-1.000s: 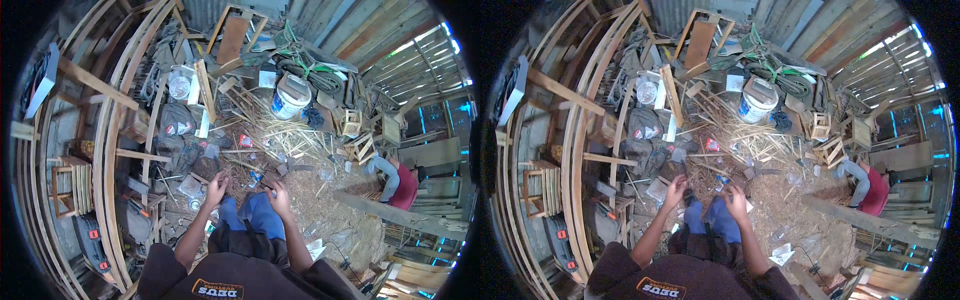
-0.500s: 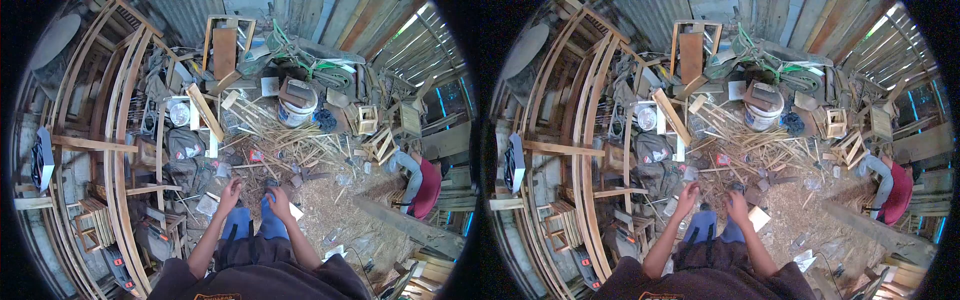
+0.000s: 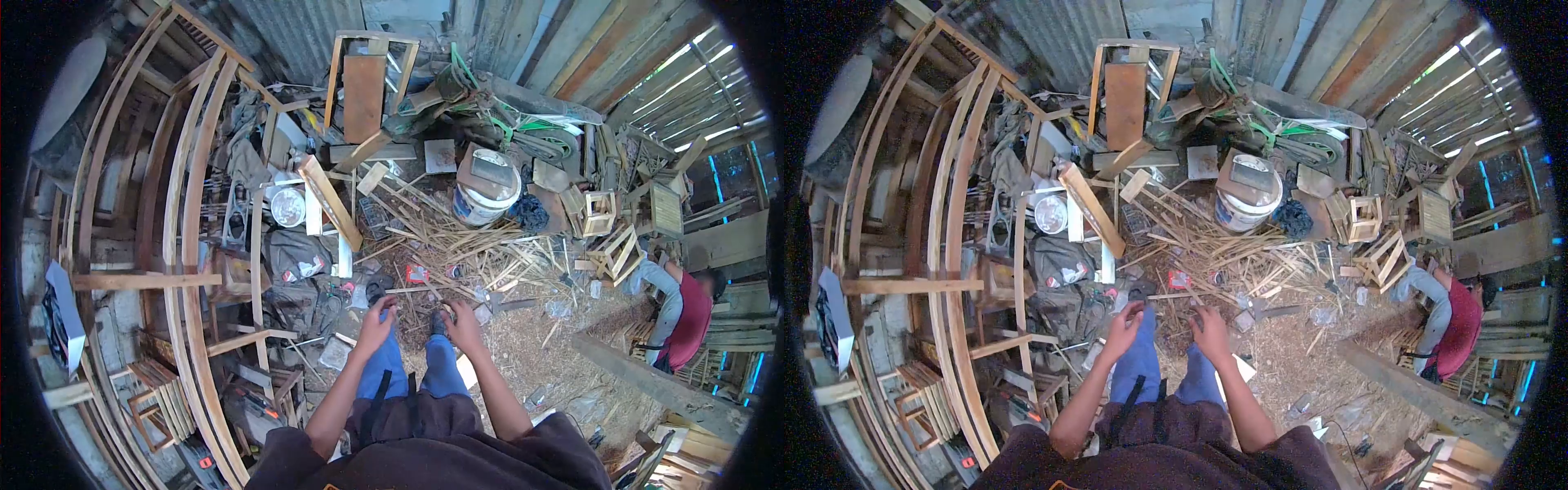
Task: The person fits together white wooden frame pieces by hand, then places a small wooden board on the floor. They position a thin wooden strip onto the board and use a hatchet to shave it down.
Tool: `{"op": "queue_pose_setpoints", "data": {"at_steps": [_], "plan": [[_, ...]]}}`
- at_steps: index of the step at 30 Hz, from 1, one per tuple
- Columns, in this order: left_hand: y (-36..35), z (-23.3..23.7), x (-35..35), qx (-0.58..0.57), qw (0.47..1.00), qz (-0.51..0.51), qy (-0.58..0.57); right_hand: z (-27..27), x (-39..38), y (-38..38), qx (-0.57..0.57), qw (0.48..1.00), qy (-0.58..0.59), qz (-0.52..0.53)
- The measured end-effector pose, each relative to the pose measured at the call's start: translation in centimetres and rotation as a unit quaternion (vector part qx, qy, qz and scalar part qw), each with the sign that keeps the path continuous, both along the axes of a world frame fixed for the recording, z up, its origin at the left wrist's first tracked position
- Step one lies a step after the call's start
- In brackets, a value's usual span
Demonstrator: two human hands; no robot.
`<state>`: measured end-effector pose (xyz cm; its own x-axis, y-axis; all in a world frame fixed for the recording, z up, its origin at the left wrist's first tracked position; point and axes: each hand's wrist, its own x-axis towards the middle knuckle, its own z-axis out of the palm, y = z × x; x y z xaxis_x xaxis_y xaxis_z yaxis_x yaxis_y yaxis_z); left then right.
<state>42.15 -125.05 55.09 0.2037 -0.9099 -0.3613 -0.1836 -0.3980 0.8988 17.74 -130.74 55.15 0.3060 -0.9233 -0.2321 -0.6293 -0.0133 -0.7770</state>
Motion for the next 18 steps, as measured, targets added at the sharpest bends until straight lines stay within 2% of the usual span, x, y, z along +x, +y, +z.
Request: {"op": "queue_pose_setpoints", "data": {"at_steps": [2, 6, 8, 10, 12, 14, 16, 18], "plan": [[-1.2, -1.7, 1.8, 0.004, 1.0, -0.019, 0.004, -0.5, 1.5, -0.4, -0.017, 1.0, 0.023, -0.013], [-4.0, -8.2, 5.2, 0.003, 0.999, -0.05, -0.004, -3.0, 4.3, -2.2, 0.031, 0.999, 0.019, -0.029], [-5.7, -10.2, 7.2, 0.007, 0.994, -0.092, -0.061, -5.8, 5.9, -3.7, 0.052, 0.997, 0.035, -0.034], [-7.3, -13.3, 8.4, 0.025, 0.997, -0.074, -0.028, -8.9, 7.4, -5.4, 0.07, 0.995, 0.062, -0.022], [-8.0, -17.1, 9.7, 0.038, 0.995, -0.072, -0.063, -11.8, 9.2, -7.5, 0.078, 0.995, 0.068, -0.002], [-8.8, -22.1, 10.1, 0.032, 0.998, -0.033, -0.038, -17.3, 11.0, -10.3, 0.082, 0.994, 0.072, 0.021], [-10.0, -25.8, 10.3, 0.003, 0.993, -0.055, -0.109, -25.3, 12.0, -11.6, 0.041, 0.997, 0.042, 0.041], [-10.7, -30.1, 9.7, 0.032, 0.997, -0.021, -0.06, -32.9, 13.0, -13.5, 0.024, 0.993, 0.076, 0.088]]}}
